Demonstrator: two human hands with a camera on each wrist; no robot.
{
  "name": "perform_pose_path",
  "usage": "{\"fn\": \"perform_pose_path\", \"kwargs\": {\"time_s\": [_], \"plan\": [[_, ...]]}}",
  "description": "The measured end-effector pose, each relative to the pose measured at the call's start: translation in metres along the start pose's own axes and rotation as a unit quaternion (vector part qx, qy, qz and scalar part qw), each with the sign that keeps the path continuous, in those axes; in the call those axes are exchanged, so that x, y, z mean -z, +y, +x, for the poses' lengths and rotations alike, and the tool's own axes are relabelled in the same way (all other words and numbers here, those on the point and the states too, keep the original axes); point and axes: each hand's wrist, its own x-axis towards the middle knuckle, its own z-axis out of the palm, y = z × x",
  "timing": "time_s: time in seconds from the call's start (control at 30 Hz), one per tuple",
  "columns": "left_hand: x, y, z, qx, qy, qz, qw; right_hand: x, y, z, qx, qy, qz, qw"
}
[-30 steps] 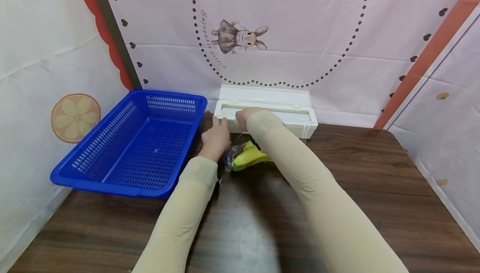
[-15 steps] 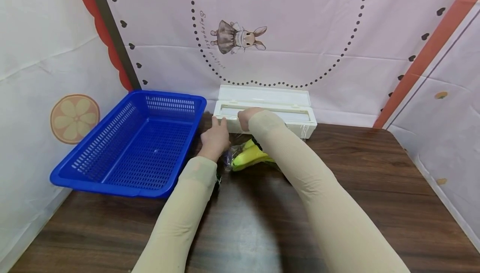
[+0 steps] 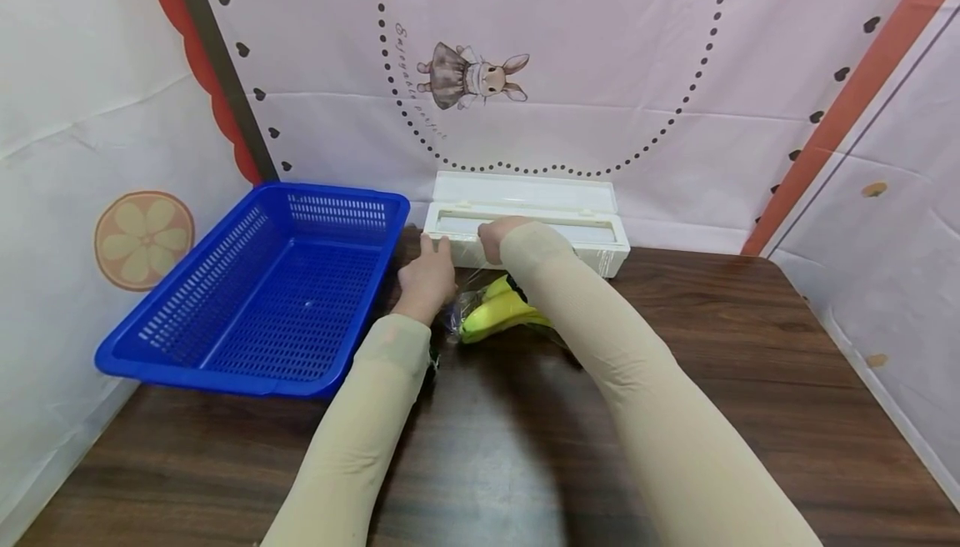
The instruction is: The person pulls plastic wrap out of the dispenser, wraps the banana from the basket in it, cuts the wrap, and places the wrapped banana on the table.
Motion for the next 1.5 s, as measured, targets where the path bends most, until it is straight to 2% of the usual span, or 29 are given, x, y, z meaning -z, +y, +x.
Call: {"fn": "perform_pose_path", "kwargs": {"time_s": [0.3, 0.47, 0.7, 1.0, 1.5], "plan": [[0.001, 0.000, 0.000, 0.000, -0.007, 0.005, 1.0000, -0.001, 0.002, 0.000, -0.007, 0.003, -0.001, 1.0000], [0.000, -0.001, -0.001, -0.003, 0.000, -0.002, 1.0000, 0.000, 0.004, 0.000, -0.012, -0.003, -0.001, 0.9999], [-0.001, -0.003, -0.001, -0.001, 0.004, -0.001, 1.0000, 0.000, 0.005, -0.001, -0.022, -0.017, 0.025, 0.9993], [0.000, -0.001, -0.001, 0.000, -0.001, 0.002, 1.0000, -0.001, 0.008, 0.000, -0.017, -0.018, -0.003, 0.9997], [-0.001, -0.002, 0.000, -0.005, 0.002, 0.001, 1.0000, -0.001, 0.013, -0.005, -0.016, -0.012, 0.005, 0.9998]]}}
